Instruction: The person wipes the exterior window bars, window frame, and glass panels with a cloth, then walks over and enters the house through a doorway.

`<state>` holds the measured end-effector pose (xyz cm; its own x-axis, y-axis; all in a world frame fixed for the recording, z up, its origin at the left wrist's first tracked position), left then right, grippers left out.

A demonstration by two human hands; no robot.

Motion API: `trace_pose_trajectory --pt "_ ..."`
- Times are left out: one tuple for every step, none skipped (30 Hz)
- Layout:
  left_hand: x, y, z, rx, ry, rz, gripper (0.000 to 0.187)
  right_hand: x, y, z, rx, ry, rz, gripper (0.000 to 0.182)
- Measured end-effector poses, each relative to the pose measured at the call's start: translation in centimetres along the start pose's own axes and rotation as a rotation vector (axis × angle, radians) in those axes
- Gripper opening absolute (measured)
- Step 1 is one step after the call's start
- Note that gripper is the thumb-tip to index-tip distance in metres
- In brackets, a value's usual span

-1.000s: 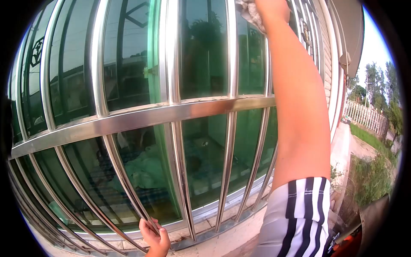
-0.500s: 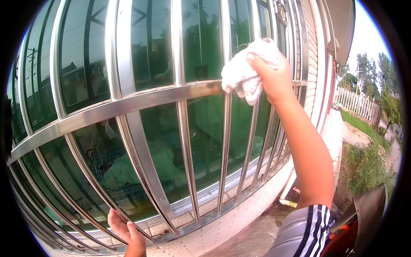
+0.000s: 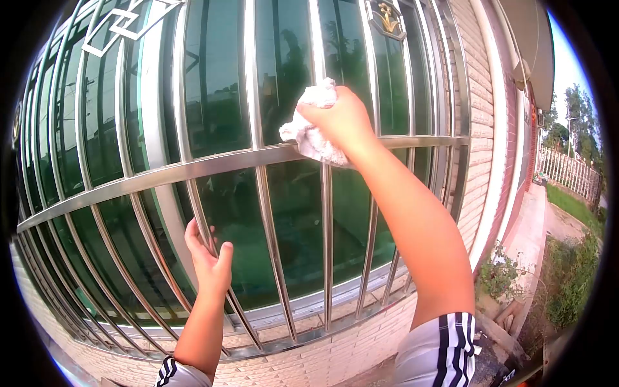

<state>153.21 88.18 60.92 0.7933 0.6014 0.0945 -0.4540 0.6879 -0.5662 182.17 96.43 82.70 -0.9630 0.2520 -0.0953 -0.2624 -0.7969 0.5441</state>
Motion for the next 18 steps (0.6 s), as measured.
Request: trace_pose_trajectory --pt "0.5 0.2 0.2 -0.141 0.057 -0.067 0.057 -0.2 0.1 0.7 -0.016 -0.002 -0.015 0.052" --pt "0.5 0.7 0.5 -0.151 0.083 0.027 0.045 -0.4 0.0 2.0 -0.023 -0.004 -0.004 0.052" --pt "0.5 1.1 0.5 -0.178 0.071 0.043 0.038 -0.8 0.6 4.1 -0.094 -0.062 0.057 0.049" --pt "0.2 1.4 0.6 -0.206 0.050 0.059 0.032 -0.8 1.7 6.5 -0.168 -0.114 0.121 0.045" --pt "0.1 1.3 0.5 -0.196 0.037 0.056 0.029 -1.1 3.2 10.4 -0.187 -0.159 0.169 0.044" --pt "0.1 1.1 0.4 -0.187 0.024 0.053 0.026 -1.4 4.7 13.4 -0.205 -0.204 0.218 0.043" --pt "0.0 1.2 0.3 -0.197 0.026 0.054 0.028 -1.5 7.5 13.4 -0.193 -0.234 0.180 0.042" --pt "-0.1 1.5 0.3 -0.164 0.026 0.089 0.029 -1.4 10.1 13.2 -0.181 -0.264 0.142 0.042" --pt "-0.2 1.9 0.4 -0.152 0.035 0.086 0.029 -2.0 11.0 15.2 -0.234 -0.363 0.048 0.040" --pt "-0.2 2.3 0.3 -0.148 0.043 0.079 0.029 -2.9 11.6 17.0 -0.286 -0.457 -0.051 0.038" --pt "-0.2 1.9 0.3 -0.139 0.050 0.106 0.029 -1.9 10.9 17.6 -0.231 -0.301 0.114 0.036" --pt "-0.4 2.0 0.3 -0.153 0.037 0.103 0.029 -1.0 10.1 17.9 -0.171 -0.149 0.270 0.034" --pt "-0.4 1.9 0.3 -0.141 0.048 0.077 0.029 -1.4 8.6 18.0 -0.168 -0.136 0.262 0.034" --pt "-0.1 1.7 0.2 -0.134 0.061 0.047 0.030 -0.6 6.2 18.1 -0.121 0.028 0.339 0.038" --pt "0.0 1.6 0.2 -0.139 0.055 0.029 0.030 0.3 4.3 17.1 -0.067 0.190 0.412 0.042" --pt "0.0 1.3 0.1 -0.148 0.038 0.009 0.031 1.0 3.3 13.3 -0.047 0.280 0.431 0.037" --pt "0.0 1.4 0.0 -0.144 0.033 0.003 0.030 1.1 1.9 10.1 -0.024 0.293 0.354 0.034" --pt "0.0 1.5 0.1 -0.131 0.024 -0.003 0.030 1.0 1.4 6.7 -0.072 0.278 0.300 0.034"
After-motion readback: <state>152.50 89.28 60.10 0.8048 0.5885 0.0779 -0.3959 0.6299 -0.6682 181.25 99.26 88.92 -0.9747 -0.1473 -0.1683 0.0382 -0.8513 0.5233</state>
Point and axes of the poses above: each hand's wrist, its own z-axis towards the middle knuckle, its own x-axis out of the palm, y = z × x, the point moved 9 cm from there along z, towards the middle knuckle, and after that the axes turned 6 degrees about z, right-handed, at the moved point
